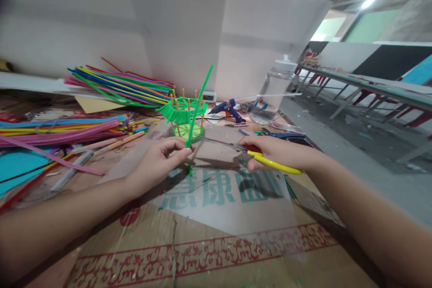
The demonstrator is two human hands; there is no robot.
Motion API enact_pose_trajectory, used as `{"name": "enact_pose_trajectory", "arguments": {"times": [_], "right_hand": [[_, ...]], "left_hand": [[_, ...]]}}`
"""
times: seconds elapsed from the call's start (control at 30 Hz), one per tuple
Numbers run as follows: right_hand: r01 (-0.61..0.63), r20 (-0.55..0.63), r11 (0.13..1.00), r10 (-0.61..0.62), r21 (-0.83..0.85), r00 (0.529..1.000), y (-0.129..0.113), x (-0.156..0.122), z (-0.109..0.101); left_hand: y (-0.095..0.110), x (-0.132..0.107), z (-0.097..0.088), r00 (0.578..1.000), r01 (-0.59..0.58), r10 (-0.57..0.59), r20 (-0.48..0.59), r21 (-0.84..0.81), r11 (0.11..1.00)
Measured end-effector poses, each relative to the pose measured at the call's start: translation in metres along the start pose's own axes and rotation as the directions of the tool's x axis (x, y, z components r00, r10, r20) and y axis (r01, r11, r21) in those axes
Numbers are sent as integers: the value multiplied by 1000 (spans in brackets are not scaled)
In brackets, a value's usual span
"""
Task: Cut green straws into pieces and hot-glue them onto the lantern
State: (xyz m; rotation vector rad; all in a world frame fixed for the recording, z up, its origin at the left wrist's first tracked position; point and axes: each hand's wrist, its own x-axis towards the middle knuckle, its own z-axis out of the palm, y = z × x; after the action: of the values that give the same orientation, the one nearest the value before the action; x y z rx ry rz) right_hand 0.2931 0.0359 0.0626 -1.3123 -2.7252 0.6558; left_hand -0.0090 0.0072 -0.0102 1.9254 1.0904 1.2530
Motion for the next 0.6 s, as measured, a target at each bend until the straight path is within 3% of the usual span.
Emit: {"name": "enact_pose_trajectory", "arguments": {"times": [0.1, 0.27, 0.43, 0.6], "right_hand": [[6, 106, 999, -11, 49, 994, -5, 2, 2], [-18, 90, 996, 9, 93, 996, -19, 8, 14], [67, 120, 978, -91, 196, 989, -22, 14, 23], [68, 134, 978, -95, 197, 986, -24, 14, 23]], "left_hand": [[0, 1, 0, 1000, 16, -16, 7, -5, 1000], [1, 0, 1, 999, 18, -18, 39, 16, 1000], [1, 0, 2, 997, -24, 18, 79, 72, 997], [1, 0, 2, 996, -26, 16, 86, 115, 993]]}}
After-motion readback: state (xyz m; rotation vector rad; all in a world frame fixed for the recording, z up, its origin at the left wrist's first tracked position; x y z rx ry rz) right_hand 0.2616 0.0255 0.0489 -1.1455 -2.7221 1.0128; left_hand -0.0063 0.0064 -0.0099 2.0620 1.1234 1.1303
